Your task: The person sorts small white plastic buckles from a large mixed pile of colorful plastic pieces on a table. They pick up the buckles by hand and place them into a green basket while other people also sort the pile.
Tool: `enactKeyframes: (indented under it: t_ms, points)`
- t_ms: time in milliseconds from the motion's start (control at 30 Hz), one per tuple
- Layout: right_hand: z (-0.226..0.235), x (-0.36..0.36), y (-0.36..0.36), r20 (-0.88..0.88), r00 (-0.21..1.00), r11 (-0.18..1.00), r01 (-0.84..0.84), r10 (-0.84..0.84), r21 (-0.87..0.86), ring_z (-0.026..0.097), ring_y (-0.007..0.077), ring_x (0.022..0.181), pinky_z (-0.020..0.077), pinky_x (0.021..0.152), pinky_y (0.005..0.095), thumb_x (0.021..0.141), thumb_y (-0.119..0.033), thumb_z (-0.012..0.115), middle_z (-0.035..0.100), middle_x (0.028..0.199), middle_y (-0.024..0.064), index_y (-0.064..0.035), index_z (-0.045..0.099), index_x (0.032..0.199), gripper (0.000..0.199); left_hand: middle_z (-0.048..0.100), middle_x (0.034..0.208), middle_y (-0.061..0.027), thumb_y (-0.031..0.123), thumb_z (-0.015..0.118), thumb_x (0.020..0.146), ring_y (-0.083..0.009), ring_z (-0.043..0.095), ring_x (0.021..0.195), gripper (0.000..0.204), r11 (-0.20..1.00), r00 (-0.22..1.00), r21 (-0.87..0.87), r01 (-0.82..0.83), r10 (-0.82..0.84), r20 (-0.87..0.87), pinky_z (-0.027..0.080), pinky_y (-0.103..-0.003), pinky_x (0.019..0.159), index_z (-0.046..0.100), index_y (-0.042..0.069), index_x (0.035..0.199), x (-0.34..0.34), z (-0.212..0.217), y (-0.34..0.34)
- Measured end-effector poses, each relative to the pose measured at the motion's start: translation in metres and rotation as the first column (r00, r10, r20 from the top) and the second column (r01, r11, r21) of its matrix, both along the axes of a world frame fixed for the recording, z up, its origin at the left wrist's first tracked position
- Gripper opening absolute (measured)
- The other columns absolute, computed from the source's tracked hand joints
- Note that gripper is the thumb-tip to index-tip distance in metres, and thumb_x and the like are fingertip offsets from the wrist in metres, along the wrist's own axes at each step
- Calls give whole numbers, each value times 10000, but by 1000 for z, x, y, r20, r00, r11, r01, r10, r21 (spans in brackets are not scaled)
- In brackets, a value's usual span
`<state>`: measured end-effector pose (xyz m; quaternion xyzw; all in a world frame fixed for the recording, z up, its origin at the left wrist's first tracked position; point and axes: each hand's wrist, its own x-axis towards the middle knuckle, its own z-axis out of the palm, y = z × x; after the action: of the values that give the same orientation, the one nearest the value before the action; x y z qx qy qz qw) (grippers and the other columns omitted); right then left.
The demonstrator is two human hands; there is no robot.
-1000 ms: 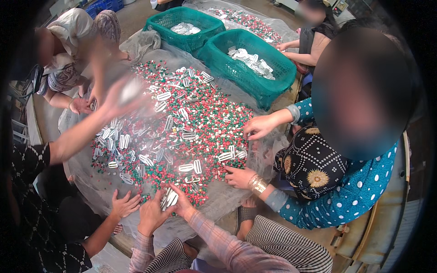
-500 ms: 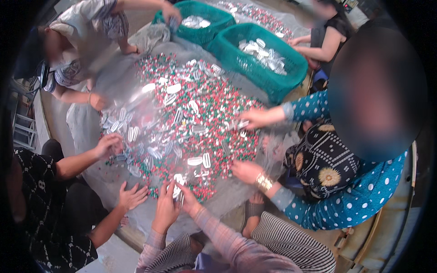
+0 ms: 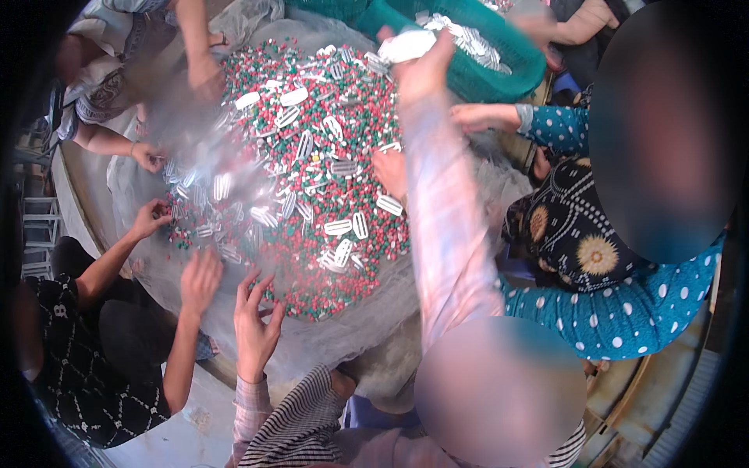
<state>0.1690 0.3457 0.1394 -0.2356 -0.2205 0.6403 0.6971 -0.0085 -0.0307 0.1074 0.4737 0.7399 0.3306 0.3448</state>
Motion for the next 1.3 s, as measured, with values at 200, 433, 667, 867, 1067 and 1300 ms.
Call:
enactKeyframes:
  t_ms: [200, 433, 667, 867, 1067, 1300]
  points:
    - [6, -16, -31, 105, 994, 971, -58, 35, 231, 581, 256, 989, 485, 833, 413, 928, -328, 449, 592, 1064, 100, -34, 526, 1135, 367, 467, 1272, -144, 16, 654, 750, -274, 586, 973, 472, 999, 999, 41, 8, -7, -34, 532, -315, 697, 558, 81, 1208, -8, -51, -17]
    - [-133, -17, -195, 819, 253, 748, -598, 516, -287, 555, 248, 1108, 450, 911, 358, 886, -211, 559, 571, 1228, 141, -4, 588, 1172, 354, 461, 1260, -172, 99, 737, 684, -300, 560, 1051, 658, 992, 962, 4, 130, -125, -243, 497, -370, 823, 467, 57, 1282, -7, -123, 8]
    - [-230, 5, -237, 924, -364, 971, -236, -119, 32, 480, 340, 1061, 432, 858, 460, 837, -426, 585, 515, 1140, 157, -142, 550, 1218, 476, 535, 1155, -191, 218, 838, 564, -275, 590, 883, 915, 984, 980, -104, 145, -157, -121, 479, -380, 807, 384, 17, 1333, 20, -158, 19]
    - [-226, -26, -273, 973, -224, 941, -317, 49, -121, 556, 277, 1003, 440, 880, 440, 823, -358, 634, 609, 1063, 109, -145, 596, 1153, 395, 541, 1192, -187, 136, 774, 661, -259, 635, 924, 852, 984, 991, -171, 56, -33, 133, 531, -306, 708, 311, -6, 1361, 38, -165, 26]
    - [-185, 3, -259, 747, 279, 780, -403, 604, -480, 653, 142, 803, 501, 666, 231, 891, 2, 481, 680, 983, 107, -35, 584, 1164, 294, 543, 1241, -92, -8, 590, 830, -178, 659, 881, 482, 948, 691, -318, -1, 230, 685, 555, -240, 642, 476, 55, 1293, -19, -142, -12]
    - [-210, 47, -273, 949, -137, 947, -115, 283, -299, 647, 234, 677, 495, 649, 334, 788, -110, 635, 687, 886, 72, -123, 651, 1064, 276, 648, 989, -59, 40, 651, 768, -132, 652, 789, 307, 991, 995, -111, -81, 73, -67, 502, -247, 594, 664, 110, 1067, -37, -152, -8]
